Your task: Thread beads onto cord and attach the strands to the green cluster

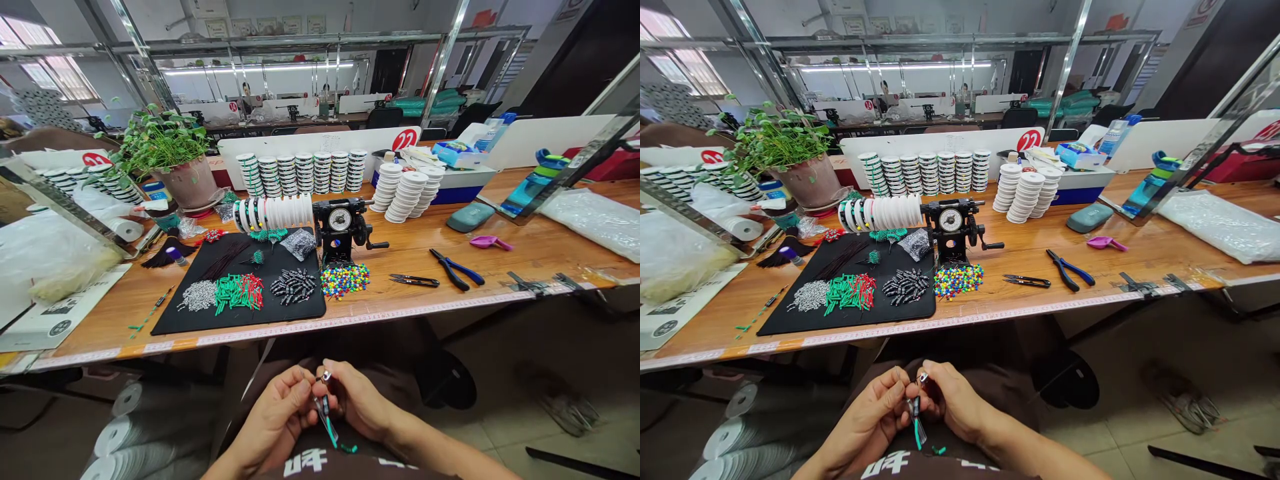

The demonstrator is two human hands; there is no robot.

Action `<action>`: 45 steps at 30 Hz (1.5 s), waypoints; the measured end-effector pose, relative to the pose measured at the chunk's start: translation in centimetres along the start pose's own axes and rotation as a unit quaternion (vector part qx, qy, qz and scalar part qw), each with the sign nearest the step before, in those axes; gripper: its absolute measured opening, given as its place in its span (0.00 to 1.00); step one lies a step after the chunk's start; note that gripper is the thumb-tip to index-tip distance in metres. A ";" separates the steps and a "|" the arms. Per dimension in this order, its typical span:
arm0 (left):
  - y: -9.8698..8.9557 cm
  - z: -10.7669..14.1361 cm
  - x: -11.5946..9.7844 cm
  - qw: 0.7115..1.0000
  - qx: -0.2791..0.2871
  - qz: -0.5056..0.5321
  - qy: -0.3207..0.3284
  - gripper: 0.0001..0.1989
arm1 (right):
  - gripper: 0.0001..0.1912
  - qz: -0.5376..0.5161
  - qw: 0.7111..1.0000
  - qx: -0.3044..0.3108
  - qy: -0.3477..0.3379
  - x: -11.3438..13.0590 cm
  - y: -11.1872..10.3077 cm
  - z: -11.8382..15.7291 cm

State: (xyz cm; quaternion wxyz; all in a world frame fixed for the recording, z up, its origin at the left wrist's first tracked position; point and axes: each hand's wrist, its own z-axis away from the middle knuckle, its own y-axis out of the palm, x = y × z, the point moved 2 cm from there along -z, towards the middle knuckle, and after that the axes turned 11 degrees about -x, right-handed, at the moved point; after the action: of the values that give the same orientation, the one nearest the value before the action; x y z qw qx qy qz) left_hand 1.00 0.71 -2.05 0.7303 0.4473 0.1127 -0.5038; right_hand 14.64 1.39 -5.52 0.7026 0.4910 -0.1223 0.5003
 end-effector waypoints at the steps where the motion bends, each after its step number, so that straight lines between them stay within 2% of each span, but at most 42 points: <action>1: 0.0 0.0 0.0 1.000 0.000 0.000 0.000 0.12 | 0.30 0.002 1.000 0.001 0.000 -0.1 0.0 0.0; 7: 0.1 0.1 -0.1 1.000 -0.004 -0.001 0.000 0.13 | 0.30 0.040 0.999 0.014 -0.020 -0.3 0.1 0.0; 9: 0.0 0.2 -0.1 1.000 -0.014 0.003 -0.003 0.13 | 0.31 0.115 0.989 0.022 -0.091 1.0 -0.3 0.4; 10: 0.0 0.2 -0.2 1.000 -0.020 0.002 -0.002 0.14 | 0.30 0.169 0.974 0.007 -0.152 2.1 -0.9 0.6; 11: -0.1 0.3 -0.2 1.000 -0.024 0.000 0.003 0.14 | 0.29 0.230 0.946 -0.027 -0.228 3.7 -1.7 0.8; 12: -0.2 0.4 -0.4 1.000 -0.028 -0.003 0.011 0.14 | 0.25 0.288 0.903 -0.080 -0.309 5.6 -2.9 0.9; 13: -0.2 0.5 -0.5 0.999 -0.030 -0.008 0.022 0.13 | 0.22 0.343 0.840 -0.149 -0.393 7.7 -4.3 0.9; 15: -0.2 0.7 -0.8 0.998 -0.030 -0.019 0.045 0.13 | 0.19 0.428 0.681 -0.279 -0.525 12.4 -7.6 0.6; 17: -0.1 0.8 -1.0 0.997 -0.031 -0.029 0.059 0.13 | 0.20 0.516 0.545 -0.339 -0.567 16.8 -10.9 -0.4; 18: -0.1 0.9 -1.1 0.997 -0.031 -0.035 0.063 0.13 | 0.20 0.561 0.487 -0.357 -0.566 18.6 -12.3 -1.0; 20: -0.1 0.9 -1.3 0.996 -0.028 -0.044 0.072 0.13 | 0.20 0.630 0.420 -0.371 -0.538 21.3 -14.4 -2.2; 22: -0.1 0.9 -1.5 0.995 -0.027 -0.056 0.081 0.13 | 0.19 0.662 0.392 -0.380 -0.514 22.2 -14.8 -2.7; 24: 0.1 0.9 -1.8 0.991 -0.027 -0.090 0.098 0.13 | 0.18 0.642 0.401 -0.384 -0.528 21.2 -13.5 -2.1; 25: 0.2 0.9 -2.1 0.986 -0.028 -0.118 0.115 0.13 | 0.17 0.617 0.428 -0.372 -0.545 20.1 -12.2 -1.5; 26: 0.5 0.9 -2.4 0.979 -0.028 -0.150 0.137 0.13 | 0.16 0.585 0.473 -0.346 -0.561 18.6 -10.5 -0.8; 27: 0.8 1.0 -2.8 0.970 -0.028 -0.180 0.161 0.13 | 0.14 0.549 0.538 -0.295 -0.567 16.9 -8.7 0.0; 28: 1.1 1.1 -3.1 0.961 -0.028 -0.203 0.184 0.13 | 0.12 0.518 0.629 -0.217 -0.538 14.9 -6.8 0.6; 29: 1.4 1.2 -3.5 0.955 -0.027 -0.217 0.202 0.13 | 0.11 0.487 0.716 -0.134 -0.482 12.9 -5.0 1.2; 30: 1.7 1.3 -3.7 0.950 -0.026 -0.224 0.214 0.13 | 0.11 0.458 0.787 -0.055 -0.410 10.9 -3.3 1.7; 31: 1.9 1.4 -4.0 0.948 -0.025 -0.226 0.223 0.13 | 0.11 0.419 0.839 0.015 -0.348 9.1 -1.9 2.1; 32: 2.1 1.5 -4.1 0.946 -0.024 -0.228 0.231 0.13 | 0.13 0.376 0.874 0.051 -0.304 7.6 -0.8 2.4; 33: 2.1 1.6 -4.2 0.942 -0.026 -0.233 0.238 0.13 | 0.13 0.343 0.896 0.065 -0.273 6.4 -0.2 2.6; 34: 2.0 1.6 -4.2 0.939 -0.029 -0.243 0.242 0.13 | 0.12 0.320 0.909 0.059 -0.259 5.5 0.1 2.6; 36: 1.6 1.6 -4.0 0.935 -0.041 -0.259 0.239 0.12 | 0.11 0.316 0.912 0.016 -0.261 4.6 -0.2 2.2; 38: 1.2 1.4 -3.5 0.940 -0.052 -0.254 0.221 0.13 | 0.12 0.343 0.893 -0.029 -0.290 4.5 -1.0 1.7; 41: 0.8 1.4 -3.3 0.947 -0.043 -0.252 0.192 0.20 | 0.12 0.355 0.850 -0.127 -0.368 5.4 -2.9 1.3; 43: 0.6 1.5 -4.5 0.934 -0.043 -0.290 0.201 0.14 | 0.11 0.346 0.822 -0.188 -0.412 6.2 -4.1 1.3; 45: 0.2 1.6 -7.5 0.893 -0.086 -0.348 0.271 0.07 | 0.11 0.347 0.803 -0.204 -0.440 6.8 -4.8 1.3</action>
State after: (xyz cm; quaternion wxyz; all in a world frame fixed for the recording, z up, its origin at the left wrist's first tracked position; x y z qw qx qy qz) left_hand -2.81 4.27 3.56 0.4852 0.4343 0.4976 -0.5731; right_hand 22.18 4.18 -3.12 0.4368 0.4284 -0.6796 0.4047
